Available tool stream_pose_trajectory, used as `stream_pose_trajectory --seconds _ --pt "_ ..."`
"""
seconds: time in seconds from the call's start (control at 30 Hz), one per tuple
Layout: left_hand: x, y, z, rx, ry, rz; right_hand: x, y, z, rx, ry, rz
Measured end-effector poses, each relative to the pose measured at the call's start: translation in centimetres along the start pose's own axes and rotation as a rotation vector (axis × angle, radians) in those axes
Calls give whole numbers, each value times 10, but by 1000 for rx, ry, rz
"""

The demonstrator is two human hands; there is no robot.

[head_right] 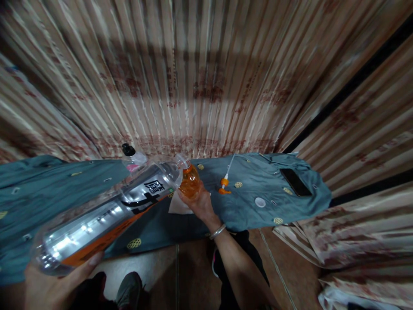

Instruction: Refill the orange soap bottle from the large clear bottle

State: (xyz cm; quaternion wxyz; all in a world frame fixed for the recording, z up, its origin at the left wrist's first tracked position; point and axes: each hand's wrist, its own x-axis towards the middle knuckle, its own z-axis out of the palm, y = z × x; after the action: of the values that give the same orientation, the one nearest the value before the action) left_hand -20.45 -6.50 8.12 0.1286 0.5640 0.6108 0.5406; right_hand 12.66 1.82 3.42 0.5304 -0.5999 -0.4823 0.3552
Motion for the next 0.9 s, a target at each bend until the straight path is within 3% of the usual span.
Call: stream_pose_trajectory --seconds 0.17,0.27,0.37,0.53,0.77,0.9 --pt "6 5 -3 -37 18 -121 0 3 0 5 -21 -42" --pt "8 3 -8 -34 9 -115 1 5 0 -2 -18 -44" --pt "11 -5 -14 -17 -112 -103 1 5 0 -8 -21 -55" --pt "11 -10 -19 -22 -115 -89 3 6 -1 -9 -32 -56" --pt "0 7 -1 -71 38 -103 4 8 -2 -9 -28 -25" --pt "8 -4 -8 -51 0 -33 4 7 -3 -7 -34 -26"
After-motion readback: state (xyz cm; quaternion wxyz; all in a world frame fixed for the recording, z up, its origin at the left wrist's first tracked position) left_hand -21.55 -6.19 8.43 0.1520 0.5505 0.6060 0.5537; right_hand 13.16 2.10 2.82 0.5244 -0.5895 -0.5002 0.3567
